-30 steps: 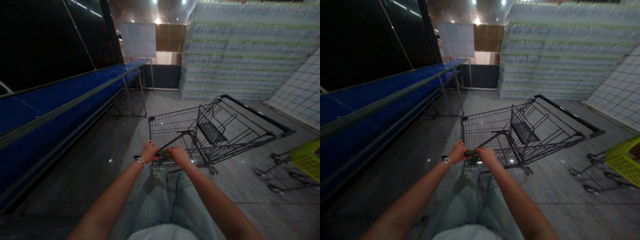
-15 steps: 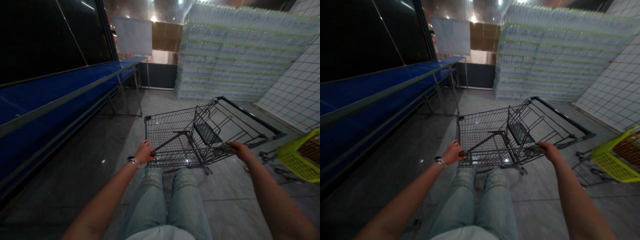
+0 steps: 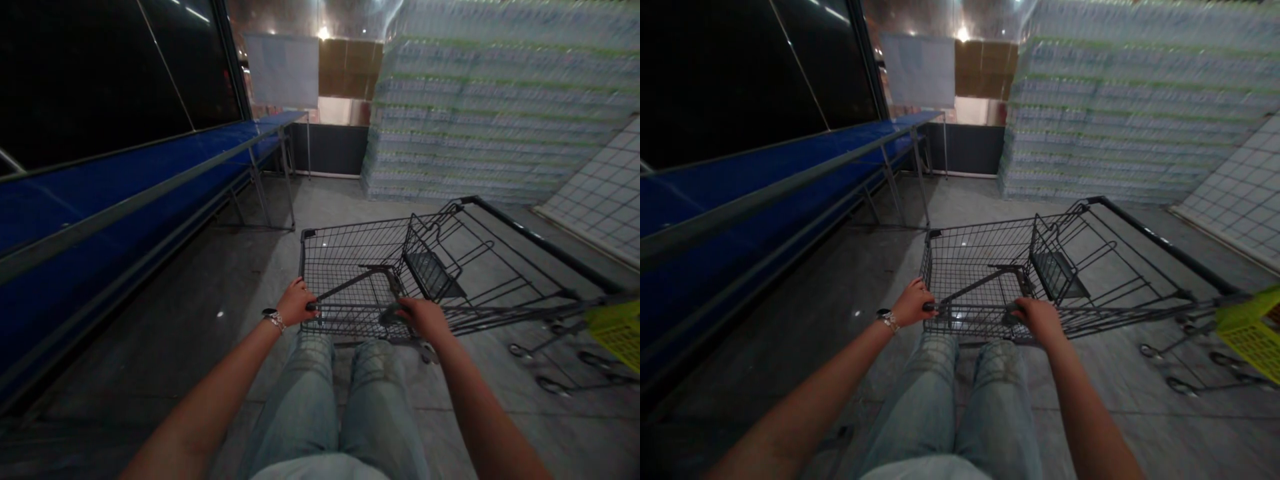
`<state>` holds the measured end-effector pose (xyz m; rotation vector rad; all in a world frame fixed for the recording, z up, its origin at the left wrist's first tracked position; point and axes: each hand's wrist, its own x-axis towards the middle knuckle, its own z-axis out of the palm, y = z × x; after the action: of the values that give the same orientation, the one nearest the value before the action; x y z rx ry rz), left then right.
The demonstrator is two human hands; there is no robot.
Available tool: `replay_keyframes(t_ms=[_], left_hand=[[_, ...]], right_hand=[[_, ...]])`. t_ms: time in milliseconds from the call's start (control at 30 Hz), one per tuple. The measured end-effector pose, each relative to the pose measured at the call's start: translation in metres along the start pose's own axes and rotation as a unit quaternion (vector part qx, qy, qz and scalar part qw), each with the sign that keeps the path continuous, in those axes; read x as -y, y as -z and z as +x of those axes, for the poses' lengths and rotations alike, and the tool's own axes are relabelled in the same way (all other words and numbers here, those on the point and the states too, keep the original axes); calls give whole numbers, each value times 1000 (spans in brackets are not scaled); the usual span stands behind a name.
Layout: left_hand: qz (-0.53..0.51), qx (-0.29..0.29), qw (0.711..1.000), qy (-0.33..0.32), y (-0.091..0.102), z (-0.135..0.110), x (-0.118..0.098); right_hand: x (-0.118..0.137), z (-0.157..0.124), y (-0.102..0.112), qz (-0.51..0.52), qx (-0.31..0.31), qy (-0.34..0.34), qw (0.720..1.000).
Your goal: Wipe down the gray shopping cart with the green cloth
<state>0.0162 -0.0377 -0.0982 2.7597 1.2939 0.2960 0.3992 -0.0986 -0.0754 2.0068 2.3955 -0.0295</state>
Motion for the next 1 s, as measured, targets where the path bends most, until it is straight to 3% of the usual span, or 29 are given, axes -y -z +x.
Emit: replay_keyframes(t_ms=[167,300,400,467,567,667,867,1000], left_hand=[[-1,-12,1000,0,-2,0,-2],[-1,-28,1000,-2,-5,-2,-3],[1,-42,999,1,-6,-4,-3],[-2,-49,999,-3,-6,-5,-3],[-14,-51,999,-12,-5,-6,-3],[-23,-52,998,-13,-5,-6,-1],[-39,-52,998,-15,-6,-5,1],[-42,-56,997,-11,-5,-4,0]], right_hand=[[102,28,7,24,30,54,998],[169,38,-1,48,-15,99,994],[194,36,-10,51,-70,85,993],[192,31,-17,52,-95,83,991],[159,20,-25,43,-122,77,989],[96,5,-30,18,-148,44,988],[-91,-41,-37,-40,-181,-50,981],[-207,-67,-36,-30,-189,-169,967]])
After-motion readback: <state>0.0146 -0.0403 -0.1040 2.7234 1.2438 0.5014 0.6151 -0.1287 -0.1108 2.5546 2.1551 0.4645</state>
